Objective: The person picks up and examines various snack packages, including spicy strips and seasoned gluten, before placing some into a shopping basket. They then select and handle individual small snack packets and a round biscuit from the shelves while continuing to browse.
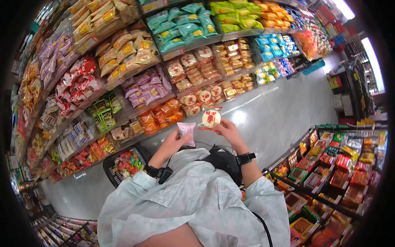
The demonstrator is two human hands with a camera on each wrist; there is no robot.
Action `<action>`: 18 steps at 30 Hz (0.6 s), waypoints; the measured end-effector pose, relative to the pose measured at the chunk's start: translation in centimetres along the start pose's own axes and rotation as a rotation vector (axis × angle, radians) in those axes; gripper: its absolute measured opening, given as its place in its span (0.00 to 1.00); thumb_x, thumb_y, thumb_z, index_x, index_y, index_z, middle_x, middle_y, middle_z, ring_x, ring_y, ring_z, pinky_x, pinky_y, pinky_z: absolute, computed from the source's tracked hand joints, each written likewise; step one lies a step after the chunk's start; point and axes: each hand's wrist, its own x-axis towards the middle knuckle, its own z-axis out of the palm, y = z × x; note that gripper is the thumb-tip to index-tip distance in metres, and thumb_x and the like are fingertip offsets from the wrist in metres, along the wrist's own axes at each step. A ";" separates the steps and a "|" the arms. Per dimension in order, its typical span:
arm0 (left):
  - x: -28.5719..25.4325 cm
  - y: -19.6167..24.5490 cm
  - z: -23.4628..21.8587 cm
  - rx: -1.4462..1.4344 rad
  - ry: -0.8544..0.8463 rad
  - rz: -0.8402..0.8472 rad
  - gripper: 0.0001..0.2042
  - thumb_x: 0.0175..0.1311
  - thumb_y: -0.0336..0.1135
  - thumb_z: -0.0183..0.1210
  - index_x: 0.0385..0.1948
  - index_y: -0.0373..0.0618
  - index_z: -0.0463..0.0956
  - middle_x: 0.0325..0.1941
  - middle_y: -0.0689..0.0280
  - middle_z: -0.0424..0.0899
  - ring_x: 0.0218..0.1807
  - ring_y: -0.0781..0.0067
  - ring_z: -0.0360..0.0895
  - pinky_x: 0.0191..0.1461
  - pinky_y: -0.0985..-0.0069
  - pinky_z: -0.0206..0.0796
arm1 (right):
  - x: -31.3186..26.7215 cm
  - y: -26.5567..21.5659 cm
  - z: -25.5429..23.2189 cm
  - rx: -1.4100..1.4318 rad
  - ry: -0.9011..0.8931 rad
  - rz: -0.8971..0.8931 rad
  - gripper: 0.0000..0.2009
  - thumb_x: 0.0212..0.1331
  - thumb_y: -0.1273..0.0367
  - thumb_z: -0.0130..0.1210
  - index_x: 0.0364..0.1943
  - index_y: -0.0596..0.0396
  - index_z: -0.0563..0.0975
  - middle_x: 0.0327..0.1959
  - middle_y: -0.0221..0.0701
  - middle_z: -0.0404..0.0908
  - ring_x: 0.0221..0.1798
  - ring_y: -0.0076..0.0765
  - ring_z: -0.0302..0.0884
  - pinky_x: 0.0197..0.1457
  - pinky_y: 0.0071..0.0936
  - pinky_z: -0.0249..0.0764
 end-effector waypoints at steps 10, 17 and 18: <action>1.1 -0.4 -6.3 -0.184 0.478 -0.139 0.22 0.75 0.43 0.59 0.63 0.37 0.73 0.55 0.66 0.83 0.54 0.76 0.78 0.60 0.75 0.69 | 16.9 -8.1 2.9 -0.291 -0.224 0.086 0.17 0.71 0.58 0.59 0.53 0.56 0.80 0.39 0.22 0.81 0.41 0.17 0.77 0.48 0.19 0.75; 5.2 4.6 -1.8 -0.368 0.728 -0.186 0.20 0.77 0.43 0.57 0.62 0.39 0.75 0.50 0.73 0.81 0.48 0.82 0.75 0.54 0.79 0.66 | 28.2 -9.6 2.4 -0.595 -0.465 -0.008 0.30 0.65 0.51 0.61 0.59 0.64 0.77 0.46 0.41 0.87 0.40 0.35 0.87 0.47 0.30 0.79; 6.1 5.5 -1.0 -0.416 0.753 -0.199 0.20 0.77 0.43 0.57 0.62 0.40 0.75 0.50 0.73 0.81 0.48 0.83 0.74 0.53 0.80 0.66 | 29.4 -9.2 2.0 -0.659 -0.512 -0.040 0.31 0.64 0.50 0.61 0.59 0.64 0.77 0.47 0.43 0.87 0.41 0.38 0.87 0.48 0.31 0.79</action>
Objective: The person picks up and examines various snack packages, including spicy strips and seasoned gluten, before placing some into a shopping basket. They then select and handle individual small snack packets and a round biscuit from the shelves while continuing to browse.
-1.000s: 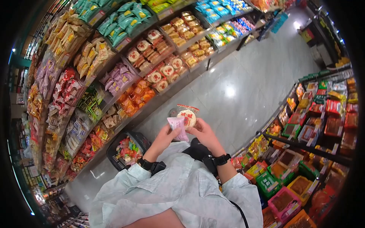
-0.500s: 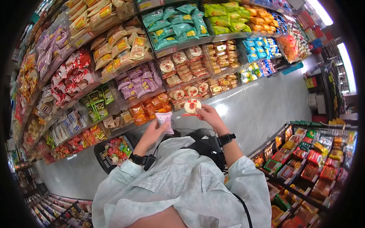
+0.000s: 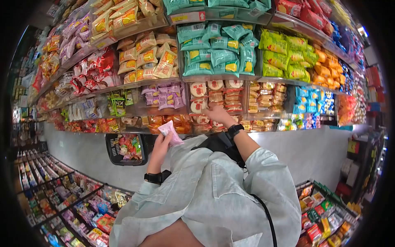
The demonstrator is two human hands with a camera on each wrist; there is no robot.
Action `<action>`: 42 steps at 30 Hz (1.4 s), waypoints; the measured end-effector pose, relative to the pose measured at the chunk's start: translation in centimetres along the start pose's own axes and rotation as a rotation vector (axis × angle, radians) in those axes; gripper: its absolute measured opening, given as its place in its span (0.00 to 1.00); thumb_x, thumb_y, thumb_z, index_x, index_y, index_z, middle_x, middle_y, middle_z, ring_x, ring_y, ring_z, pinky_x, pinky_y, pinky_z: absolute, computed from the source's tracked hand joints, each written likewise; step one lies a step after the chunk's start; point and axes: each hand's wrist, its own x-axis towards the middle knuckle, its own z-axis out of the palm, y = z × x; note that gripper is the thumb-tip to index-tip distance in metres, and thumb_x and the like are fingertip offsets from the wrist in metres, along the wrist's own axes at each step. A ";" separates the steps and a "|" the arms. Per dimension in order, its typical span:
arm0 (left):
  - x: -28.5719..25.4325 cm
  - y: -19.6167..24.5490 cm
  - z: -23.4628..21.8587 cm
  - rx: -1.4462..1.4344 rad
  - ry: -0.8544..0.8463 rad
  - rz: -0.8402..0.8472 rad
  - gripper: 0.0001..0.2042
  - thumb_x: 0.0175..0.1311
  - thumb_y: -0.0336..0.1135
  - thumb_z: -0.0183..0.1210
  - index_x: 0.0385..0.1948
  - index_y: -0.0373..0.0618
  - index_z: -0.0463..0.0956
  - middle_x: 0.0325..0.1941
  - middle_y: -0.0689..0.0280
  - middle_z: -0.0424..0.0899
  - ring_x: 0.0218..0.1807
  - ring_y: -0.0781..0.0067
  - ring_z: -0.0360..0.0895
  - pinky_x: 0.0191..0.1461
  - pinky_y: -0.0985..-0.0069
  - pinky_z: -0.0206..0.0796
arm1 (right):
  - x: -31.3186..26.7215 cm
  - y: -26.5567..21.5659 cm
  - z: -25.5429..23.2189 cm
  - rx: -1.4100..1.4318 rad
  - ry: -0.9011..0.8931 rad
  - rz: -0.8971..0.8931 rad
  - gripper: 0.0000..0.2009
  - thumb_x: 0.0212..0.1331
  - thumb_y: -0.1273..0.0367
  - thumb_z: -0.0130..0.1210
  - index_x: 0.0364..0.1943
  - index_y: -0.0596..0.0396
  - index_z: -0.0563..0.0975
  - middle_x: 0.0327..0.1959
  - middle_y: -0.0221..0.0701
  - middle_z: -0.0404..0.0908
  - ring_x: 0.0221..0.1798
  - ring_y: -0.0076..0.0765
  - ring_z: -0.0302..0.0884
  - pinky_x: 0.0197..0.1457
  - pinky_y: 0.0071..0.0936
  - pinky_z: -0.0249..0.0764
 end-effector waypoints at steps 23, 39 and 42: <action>4.2 -0.2 1.7 0.120 -0.294 0.197 0.23 0.74 0.45 0.61 0.59 0.34 0.74 0.55 0.62 0.83 0.54 0.75 0.78 0.59 0.73 0.70 | -4.1 -1.6 2.5 -0.147 0.056 -0.194 0.28 0.68 0.61 0.61 0.67 0.62 0.72 0.58 0.43 0.83 0.58 0.38 0.82 0.62 0.32 0.77; -1.3 -1.8 -3.6 0.549 -0.508 0.256 0.40 0.55 0.38 0.73 0.69 0.38 0.59 0.54 0.56 0.80 0.54 0.67 0.80 0.58 0.69 0.72 | -17.1 -5.3 10.9 0.143 0.006 -0.176 0.26 0.71 0.69 0.59 0.71 0.54 0.67 0.62 0.33 0.77 0.57 0.27 0.78 0.60 0.28 0.76; -3.1 -1.8 -2.4 0.547 -0.576 0.210 0.45 0.52 0.40 0.76 0.69 0.38 0.55 0.54 0.52 0.79 0.53 0.61 0.79 0.58 0.67 0.71 | -17.5 -4.3 12.0 0.201 0.021 -0.296 0.25 0.66 0.68 0.64 0.66 0.55 0.71 0.53 0.32 0.80 0.45 0.23 0.78 0.49 0.25 0.77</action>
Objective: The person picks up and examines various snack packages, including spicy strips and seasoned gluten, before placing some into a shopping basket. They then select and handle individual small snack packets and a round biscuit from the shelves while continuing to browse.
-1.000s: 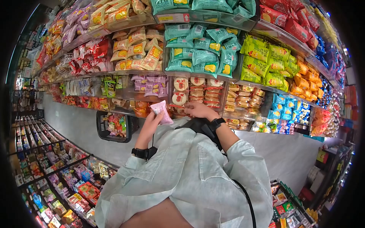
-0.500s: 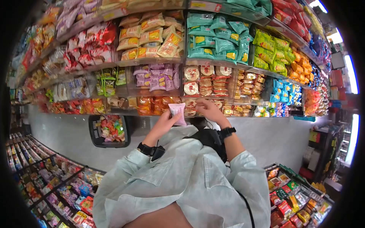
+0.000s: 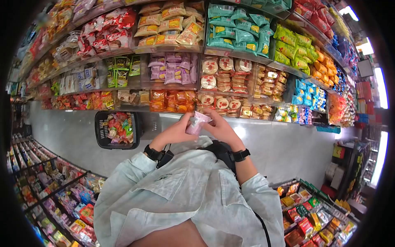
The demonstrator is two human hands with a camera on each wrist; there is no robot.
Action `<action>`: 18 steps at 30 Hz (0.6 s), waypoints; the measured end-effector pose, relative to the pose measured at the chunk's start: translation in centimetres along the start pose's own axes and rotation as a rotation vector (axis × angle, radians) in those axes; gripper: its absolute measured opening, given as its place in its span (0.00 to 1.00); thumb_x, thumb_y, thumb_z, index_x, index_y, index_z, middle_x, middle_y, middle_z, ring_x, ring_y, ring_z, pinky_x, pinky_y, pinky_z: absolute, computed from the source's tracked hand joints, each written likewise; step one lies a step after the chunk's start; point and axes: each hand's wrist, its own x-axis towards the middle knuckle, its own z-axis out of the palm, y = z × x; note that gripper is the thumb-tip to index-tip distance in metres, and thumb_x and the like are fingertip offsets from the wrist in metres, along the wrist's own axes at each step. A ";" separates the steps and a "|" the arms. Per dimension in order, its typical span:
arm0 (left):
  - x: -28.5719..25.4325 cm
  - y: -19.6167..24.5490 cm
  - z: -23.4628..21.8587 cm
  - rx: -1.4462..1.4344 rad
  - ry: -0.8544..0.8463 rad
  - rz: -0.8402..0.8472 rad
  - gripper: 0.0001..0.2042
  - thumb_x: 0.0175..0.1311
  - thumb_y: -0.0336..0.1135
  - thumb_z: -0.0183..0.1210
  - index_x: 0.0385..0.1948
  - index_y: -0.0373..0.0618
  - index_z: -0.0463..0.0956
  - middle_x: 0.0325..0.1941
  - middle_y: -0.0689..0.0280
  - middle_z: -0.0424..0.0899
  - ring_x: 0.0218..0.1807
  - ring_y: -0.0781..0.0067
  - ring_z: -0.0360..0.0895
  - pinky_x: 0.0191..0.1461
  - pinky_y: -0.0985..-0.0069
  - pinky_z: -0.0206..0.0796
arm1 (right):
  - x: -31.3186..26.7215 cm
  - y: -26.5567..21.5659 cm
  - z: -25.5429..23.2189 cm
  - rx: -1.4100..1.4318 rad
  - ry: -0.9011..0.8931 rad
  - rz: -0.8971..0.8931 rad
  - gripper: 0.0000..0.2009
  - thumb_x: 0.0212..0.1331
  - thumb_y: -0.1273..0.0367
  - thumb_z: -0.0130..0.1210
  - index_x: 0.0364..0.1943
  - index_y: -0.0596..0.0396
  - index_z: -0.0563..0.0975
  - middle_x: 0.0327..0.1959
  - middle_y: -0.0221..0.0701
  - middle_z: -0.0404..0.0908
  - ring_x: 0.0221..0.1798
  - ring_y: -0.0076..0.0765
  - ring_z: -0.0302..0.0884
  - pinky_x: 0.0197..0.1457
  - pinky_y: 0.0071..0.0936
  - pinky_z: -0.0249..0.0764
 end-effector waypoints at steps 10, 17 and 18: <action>-5.1 -1.3 8.0 -0.108 0.497 -0.042 0.38 0.62 0.31 0.70 0.71 0.43 0.54 0.59 0.52 0.75 0.47 0.71 0.81 0.47 0.74 0.76 | -3.2 2.8 -0.1 0.303 -0.042 0.121 0.17 0.67 0.66 0.63 0.55 0.56 0.75 0.40 0.28 0.81 0.40 0.22 0.78 0.46 0.23 0.76; -9.4 -8.0 5.3 -0.283 0.756 -0.162 0.32 0.67 0.39 0.67 0.69 0.43 0.61 0.57 0.56 0.77 0.46 0.70 0.83 0.47 0.73 0.76 | -2.7 4.1 1.3 0.253 -0.022 0.145 0.26 0.68 0.65 0.63 0.68 0.49 0.69 0.39 0.31 0.80 0.38 0.23 0.79 0.46 0.25 0.78; -9.3 -9.6 4.5 -0.279 0.739 -0.196 0.30 0.67 0.40 0.67 0.67 0.42 0.63 0.55 0.56 0.78 0.46 0.71 0.83 0.46 0.72 0.76 | -2.4 4.2 1.3 0.268 0.035 0.163 0.26 0.69 0.65 0.62 0.68 0.48 0.69 0.39 0.30 0.79 0.38 0.23 0.79 0.46 0.25 0.78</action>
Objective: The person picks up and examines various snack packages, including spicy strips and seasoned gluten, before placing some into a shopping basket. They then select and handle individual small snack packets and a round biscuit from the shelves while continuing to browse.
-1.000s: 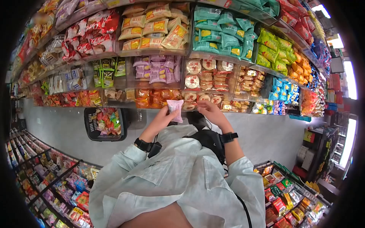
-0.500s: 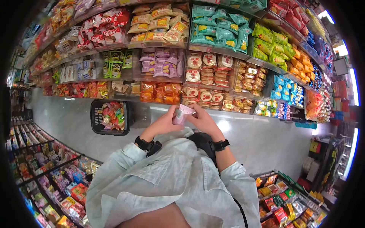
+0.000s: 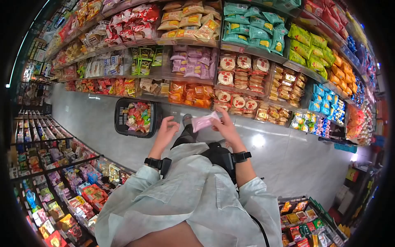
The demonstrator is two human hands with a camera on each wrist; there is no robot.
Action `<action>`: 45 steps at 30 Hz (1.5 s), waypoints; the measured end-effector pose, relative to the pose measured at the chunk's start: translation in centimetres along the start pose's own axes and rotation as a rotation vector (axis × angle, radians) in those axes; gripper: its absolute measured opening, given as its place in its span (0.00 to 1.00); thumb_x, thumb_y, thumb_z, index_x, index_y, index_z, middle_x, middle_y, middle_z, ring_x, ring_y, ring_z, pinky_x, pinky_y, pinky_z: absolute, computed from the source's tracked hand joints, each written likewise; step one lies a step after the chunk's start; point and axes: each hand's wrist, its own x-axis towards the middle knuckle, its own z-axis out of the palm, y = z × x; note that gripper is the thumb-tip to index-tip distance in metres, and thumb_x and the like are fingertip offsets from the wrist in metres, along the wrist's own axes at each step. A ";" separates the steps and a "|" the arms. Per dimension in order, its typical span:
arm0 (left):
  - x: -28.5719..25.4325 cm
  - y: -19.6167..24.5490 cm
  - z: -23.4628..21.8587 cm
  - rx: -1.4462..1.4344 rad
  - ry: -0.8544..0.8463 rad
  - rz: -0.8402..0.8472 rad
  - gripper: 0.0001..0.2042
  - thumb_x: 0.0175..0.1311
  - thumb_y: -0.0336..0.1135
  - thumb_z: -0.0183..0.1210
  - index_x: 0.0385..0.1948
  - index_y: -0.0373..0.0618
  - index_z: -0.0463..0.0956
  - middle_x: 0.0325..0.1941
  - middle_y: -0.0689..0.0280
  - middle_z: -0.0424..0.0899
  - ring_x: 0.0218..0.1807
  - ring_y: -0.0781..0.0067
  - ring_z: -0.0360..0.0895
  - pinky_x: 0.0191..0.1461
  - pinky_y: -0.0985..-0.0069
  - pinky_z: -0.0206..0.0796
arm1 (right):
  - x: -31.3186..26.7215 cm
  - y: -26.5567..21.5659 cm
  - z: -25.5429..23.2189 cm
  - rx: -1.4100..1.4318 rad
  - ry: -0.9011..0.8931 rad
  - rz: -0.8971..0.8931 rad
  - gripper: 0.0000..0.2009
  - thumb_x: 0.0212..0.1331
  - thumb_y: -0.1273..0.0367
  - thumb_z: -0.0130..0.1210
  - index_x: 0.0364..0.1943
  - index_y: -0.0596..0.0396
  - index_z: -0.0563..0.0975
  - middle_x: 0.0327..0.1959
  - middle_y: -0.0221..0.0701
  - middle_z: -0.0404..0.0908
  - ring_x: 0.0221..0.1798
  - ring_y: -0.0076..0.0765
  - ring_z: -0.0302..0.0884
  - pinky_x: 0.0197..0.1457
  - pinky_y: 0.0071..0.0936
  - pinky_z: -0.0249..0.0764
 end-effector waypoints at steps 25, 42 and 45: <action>2.8 -33.5 -21.1 -0.636 0.430 -0.848 0.19 0.68 0.37 0.56 0.58 0.39 0.67 0.45 0.51 0.83 0.36 0.59 0.83 0.34 0.65 0.74 | 21.2 -5.5 11.9 -0.404 0.091 0.103 0.29 0.71 0.59 0.57 0.72 0.52 0.65 0.63 0.40 0.78 0.56 0.34 0.80 0.54 0.32 0.77; -14.6 -32.0 -4.2 -0.856 0.630 -0.866 0.16 0.72 0.42 0.54 0.55 0.44 0.73 0.46 0.58 0.84 0.41 0.62 0.83 0.38 0.69 0.75 | 37.5 -4.1 10.5 -1.218 -0.144 -0.235 0.21 0.61 0.61 0.62 0.58 0.49 0.81 0.50 0.41 0.86 0.54 0.48 0.84 0.58 0.40 0.78; -21.3 -32.9 0.4 -0.451 0.504 -0.867 0.16 0.71 0.42 0.53 0.52 0.43 0.75 0.46 0.54 0.84 0.44 0.53 0.83 0.42 0.62 0.75 | 38.5 -3.5 10.0 -1.055 -0.135 -0.300 0.17 0.64 0.60 0.60 0.54 0.48 0.84 0.50 0.45 0.86 0.53 0.54 0.84 0.59 0.42 0.78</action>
